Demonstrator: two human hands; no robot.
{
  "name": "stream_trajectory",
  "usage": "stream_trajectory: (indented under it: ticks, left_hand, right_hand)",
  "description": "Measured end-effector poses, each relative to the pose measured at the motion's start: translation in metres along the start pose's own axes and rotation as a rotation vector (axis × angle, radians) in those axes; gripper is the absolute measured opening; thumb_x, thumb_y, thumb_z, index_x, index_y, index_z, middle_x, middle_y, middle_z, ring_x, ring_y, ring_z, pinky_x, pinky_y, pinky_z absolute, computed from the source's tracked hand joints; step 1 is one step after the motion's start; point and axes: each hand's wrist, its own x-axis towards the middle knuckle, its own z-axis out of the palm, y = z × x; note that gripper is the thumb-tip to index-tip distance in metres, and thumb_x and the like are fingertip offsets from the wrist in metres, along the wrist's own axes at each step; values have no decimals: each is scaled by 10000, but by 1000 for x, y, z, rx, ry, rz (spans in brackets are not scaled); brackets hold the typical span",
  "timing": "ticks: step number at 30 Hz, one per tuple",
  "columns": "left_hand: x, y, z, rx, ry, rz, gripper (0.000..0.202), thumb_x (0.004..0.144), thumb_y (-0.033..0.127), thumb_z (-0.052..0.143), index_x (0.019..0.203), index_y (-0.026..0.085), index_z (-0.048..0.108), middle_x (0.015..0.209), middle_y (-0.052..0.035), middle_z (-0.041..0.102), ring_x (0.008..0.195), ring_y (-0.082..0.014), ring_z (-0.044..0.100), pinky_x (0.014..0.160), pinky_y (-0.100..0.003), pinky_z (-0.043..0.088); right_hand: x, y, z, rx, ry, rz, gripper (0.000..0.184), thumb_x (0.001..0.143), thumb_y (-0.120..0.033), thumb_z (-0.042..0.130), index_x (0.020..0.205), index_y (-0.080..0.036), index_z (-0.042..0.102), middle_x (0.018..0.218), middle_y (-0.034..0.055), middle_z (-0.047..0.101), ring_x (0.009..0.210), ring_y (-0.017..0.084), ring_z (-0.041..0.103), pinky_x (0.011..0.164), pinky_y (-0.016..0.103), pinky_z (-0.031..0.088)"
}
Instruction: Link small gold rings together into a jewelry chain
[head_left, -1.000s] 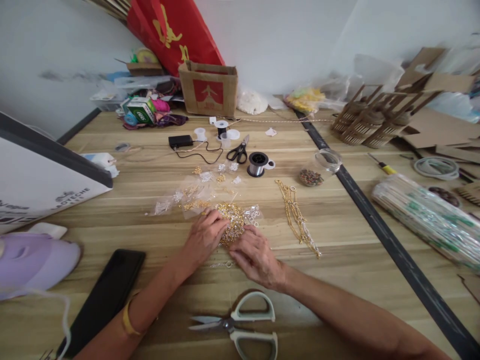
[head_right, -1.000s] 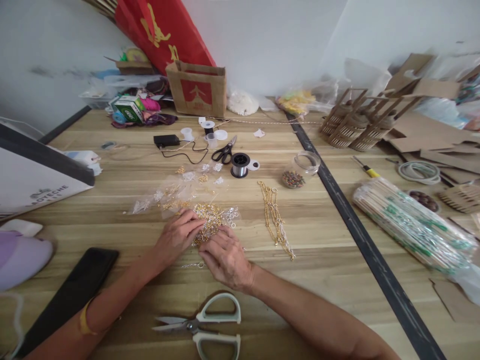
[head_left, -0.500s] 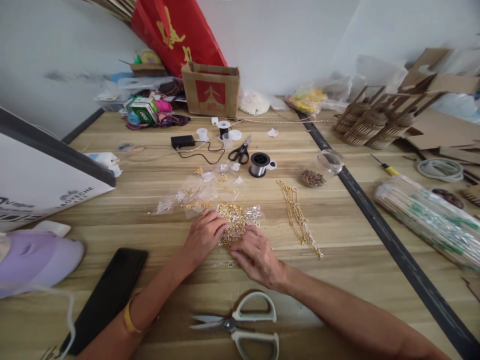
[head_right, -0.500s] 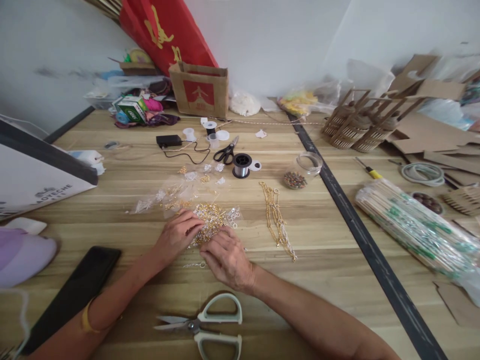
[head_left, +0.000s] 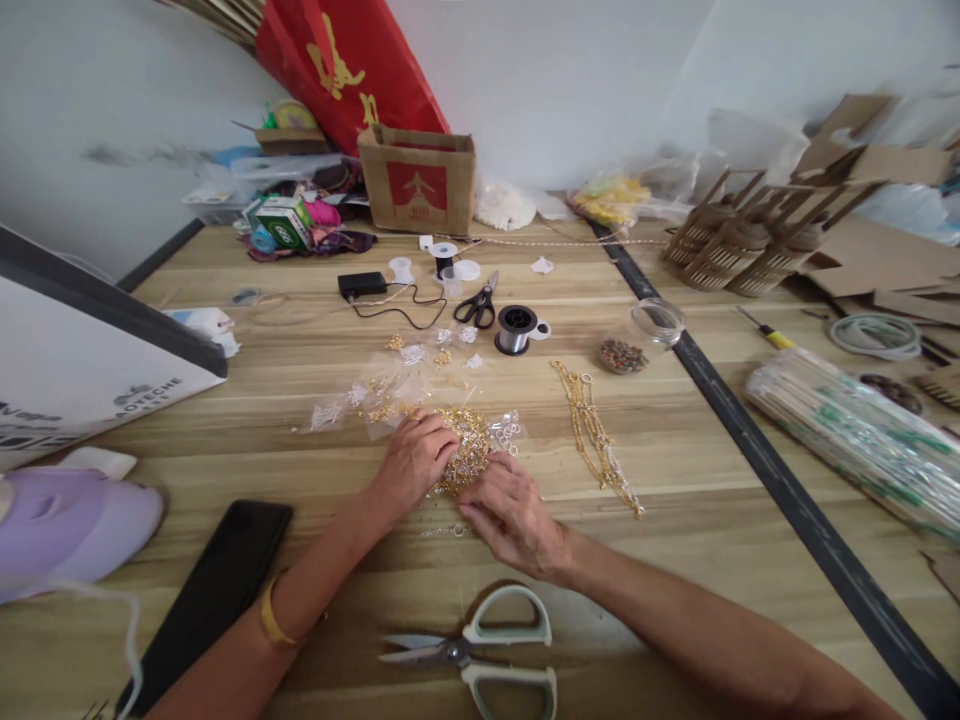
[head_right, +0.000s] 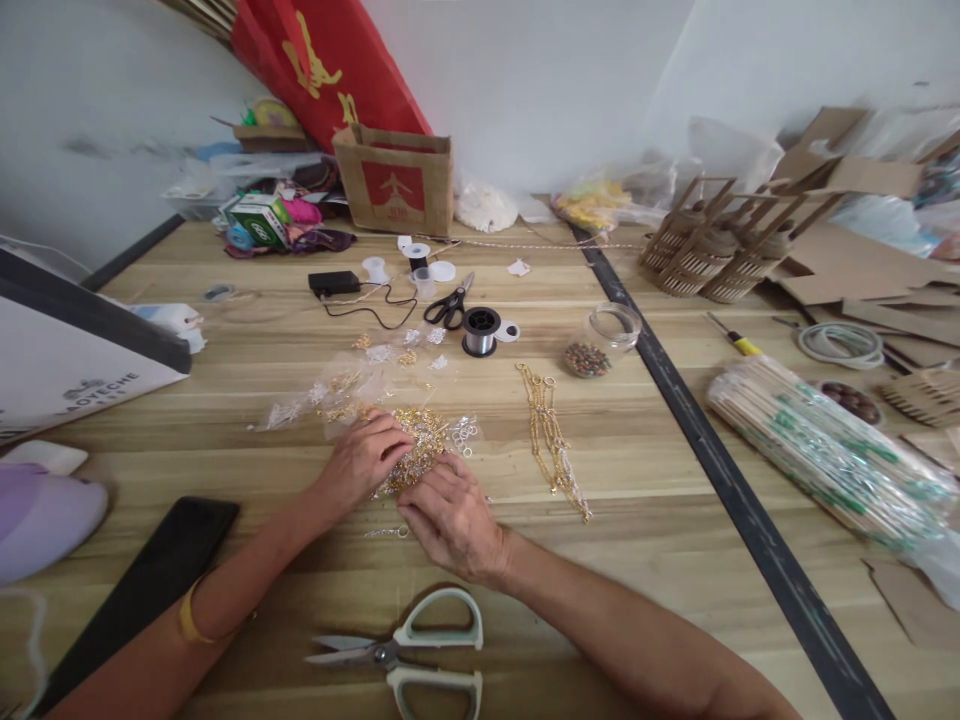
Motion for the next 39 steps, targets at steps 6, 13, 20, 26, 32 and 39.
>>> stream_trajectory:
  ticks: [6, 13, 20, 26, 32, 39]
  left_hand:
    - [-1, -2, -4, -7, -42, 0, 170, 865, 156, 515, 798, 181, 669, 797, -35, 608, 829, -192, 516, 777, -329, 415]
    - [0, -2, -4, 78, -27, 39, 179, 875, 171, 504, 776, 178, 654, 776, -28, 605, 819, -185, 521, 778, -327, 427]
    - [0, -5, -2, 130, -12, 75, 203, 886, 169, 489, 745, 173, 634, 771, -27, 593, 824, -188, 516, 799, -333, 424]
    - [0, -5, -3, -75, 37, -15, 153, 860, 180, 536, 749, 174, 642, 763, -30, 622, 830, -190, 528, 799, -339, 432]
    - [-4, -5, -16, -676, 50, -349, 178, 795, 319, 607, 791, 150, 664, 774, -31, 667, 732, -156, 582, 705, -279, 460]
    - [-10, -1, -24, -935, 38, -615, 271, 666, 388, 693, 777, 141, 680, 697, -2, 652, 655, -128, 549, 637, -238, 439]
  right_hand:
    - [0, -2, -1, -35, -18, -59, 92, 891, -155, 481, 871, -181, 567, 745, 22, 632, 712, 146, 553, 935, 400, 389]
    - [-2, -3, 0, -103, -49, -172, 84, 891, -175, 489, 874, -179, 571, 726, 16, 608, 711, 149, 532, 954, 417, 391]
    - [-1, -6, -1, -146, -106, -294, 114, 879, -148, 498, 814, -171, 588, 689, 5, 606, 693, 138, 519, 939, 381, 403]
    - [0, -6, -1, -151, -95, -311, 116, 880, -158, 504, 812, -159, 598, 653, 2, 581, 673, 136, 502, 925, 366, 416]
    - [0, -6, -2, -140, -101, -320, 123, 885, -163, 497, 817, -155, 599, 664, 8, 591, 681, 138, 508, 918, 357, 422]
    - [2, -7, -1, -171, -120, -350, 137, 892, -167, 500, 794, -152, 594, 647, 1, 586, 670, 131, 514, 873, 330, 434]
